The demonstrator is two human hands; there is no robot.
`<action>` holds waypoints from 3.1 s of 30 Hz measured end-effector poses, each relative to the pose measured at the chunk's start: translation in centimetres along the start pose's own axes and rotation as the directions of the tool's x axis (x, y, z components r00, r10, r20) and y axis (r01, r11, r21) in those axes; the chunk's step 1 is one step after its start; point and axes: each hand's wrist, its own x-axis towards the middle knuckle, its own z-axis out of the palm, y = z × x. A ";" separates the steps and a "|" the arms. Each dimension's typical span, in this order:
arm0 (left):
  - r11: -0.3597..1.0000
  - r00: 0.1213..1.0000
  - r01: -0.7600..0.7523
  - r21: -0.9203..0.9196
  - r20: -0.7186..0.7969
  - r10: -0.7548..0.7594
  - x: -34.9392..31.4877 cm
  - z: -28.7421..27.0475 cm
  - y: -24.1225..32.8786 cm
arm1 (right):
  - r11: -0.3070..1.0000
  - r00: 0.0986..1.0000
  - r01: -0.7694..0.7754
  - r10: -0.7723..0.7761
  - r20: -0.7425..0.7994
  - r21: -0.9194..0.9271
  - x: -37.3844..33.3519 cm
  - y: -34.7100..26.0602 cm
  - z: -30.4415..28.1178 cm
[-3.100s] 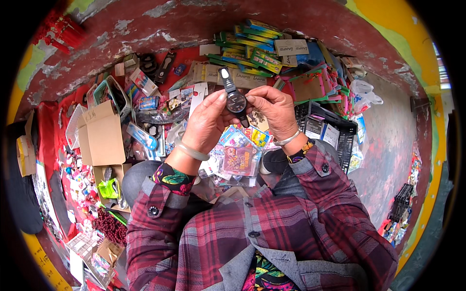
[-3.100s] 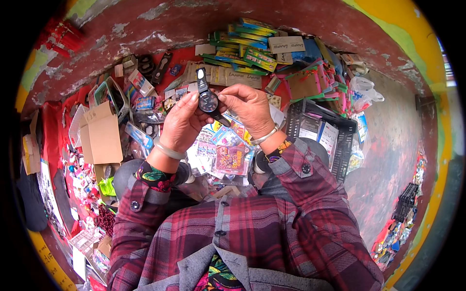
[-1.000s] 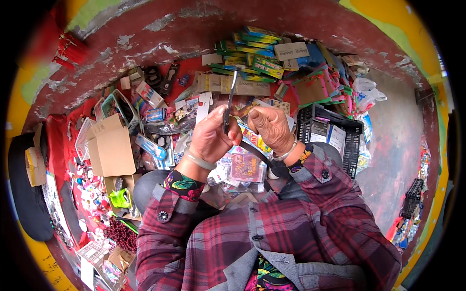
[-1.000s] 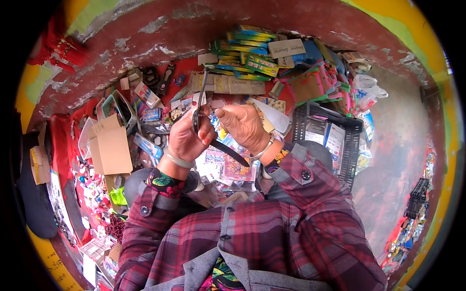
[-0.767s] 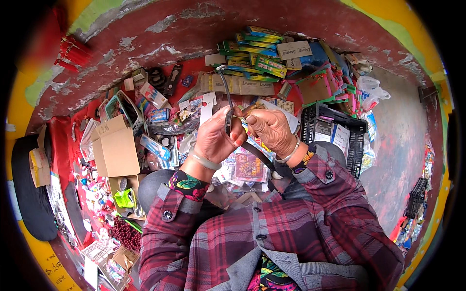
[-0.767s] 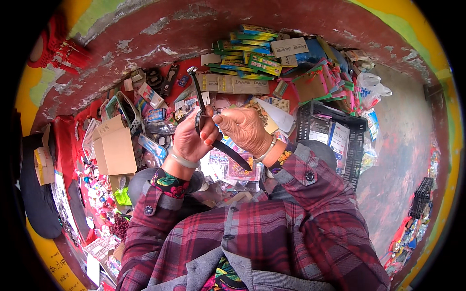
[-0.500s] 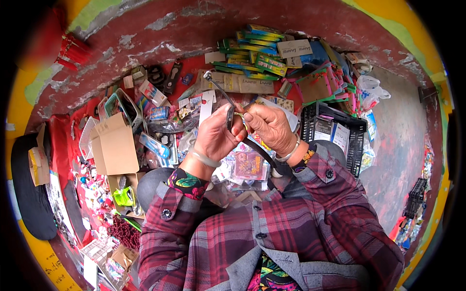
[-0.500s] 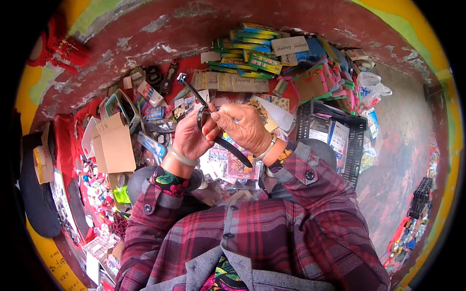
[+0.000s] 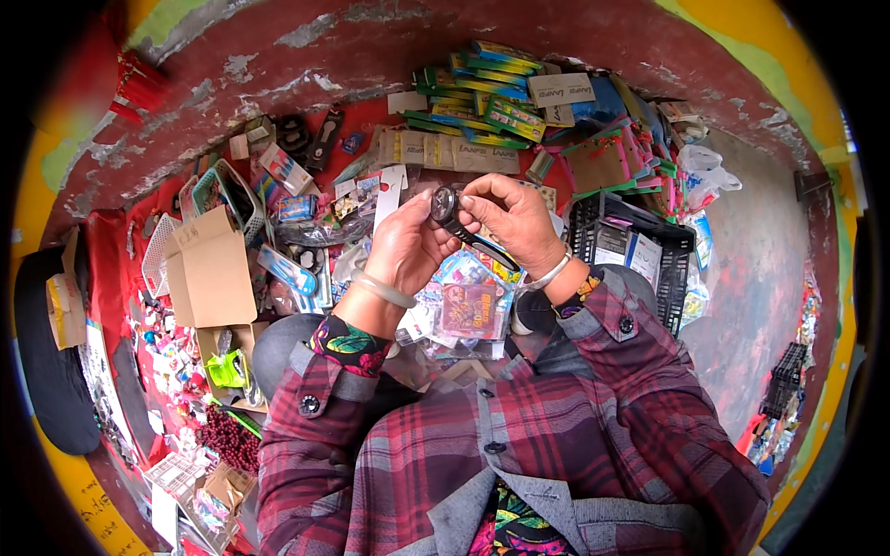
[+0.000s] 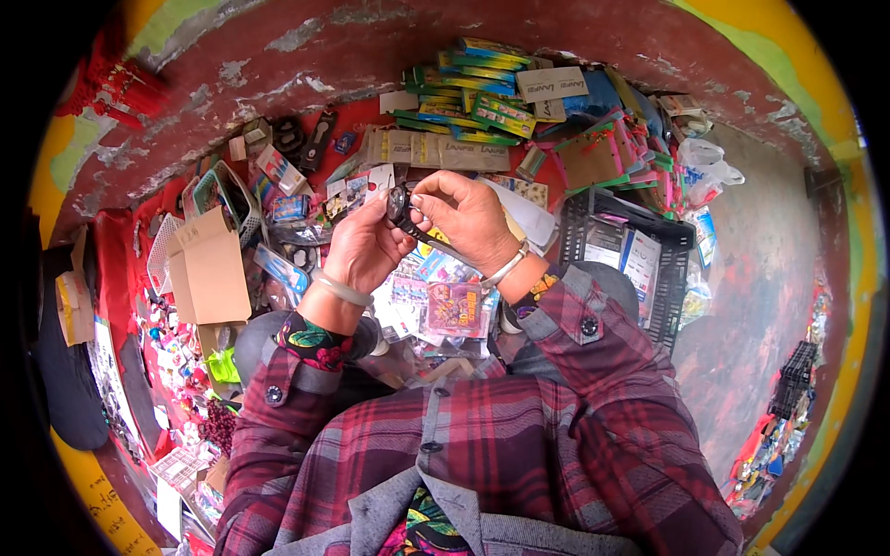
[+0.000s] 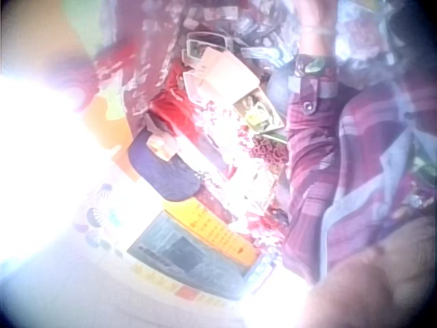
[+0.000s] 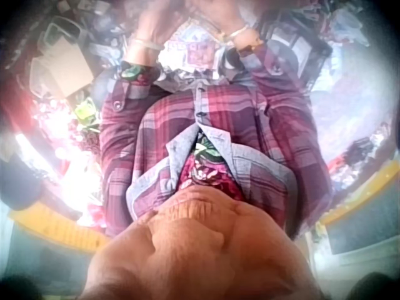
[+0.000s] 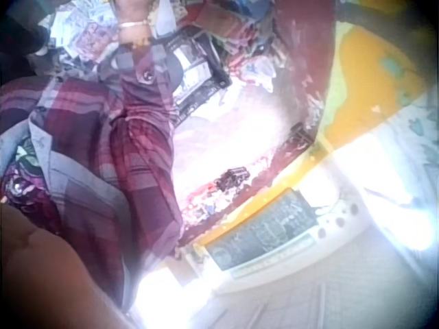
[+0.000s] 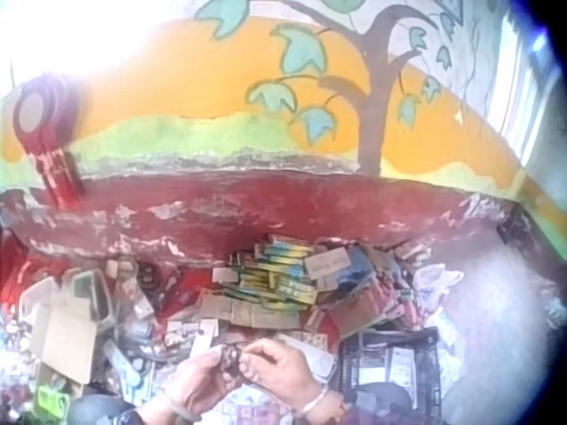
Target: The person opens a small rectangular box and removes a wristwatch. They hold the watch with both hands, turning it over to view the face and the back, and manipulating the strap and crown. The person continues to handle the watch, examining its details closely.
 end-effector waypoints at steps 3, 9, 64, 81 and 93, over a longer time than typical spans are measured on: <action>1.000 1.000 -0.014 0.024 0.004 0.014 -0.2 0.2 0.1 | 1.000 0.999 -0.022 0.021 -0.034 -0.008 0.0 -0.5 0.2; 0.985 0.996 -0.091 0.149 0.002 0.092 -0.2 0.5 0.5 | 0.997 0.997 -0.077 0.078 -0.023 0.021 0.4 -0.2 -0.8; 0.970 0.989 -0.140 0.197 0.079 0.127 -0.9 0.9 1.9 | 0.999 1.000 0.010 -0.011 -0.018 -0.050 0.4 -1.2 -1.1; 0.981 0.984 -0.130 0.147 0.138 0.110 -1.0 1.0 1.5 | 0.800 0.943 0.274 -0.331 -0.013 -0.533 -0.2 -1.2 -0.2; 0.979 0.983 -0.145 0.145 0.134 0.125 -1.1 1.2 1.4 | 0.826 0.952 0.248 -0.305 -0.031 -0.506 -0.3 -1.3 0.0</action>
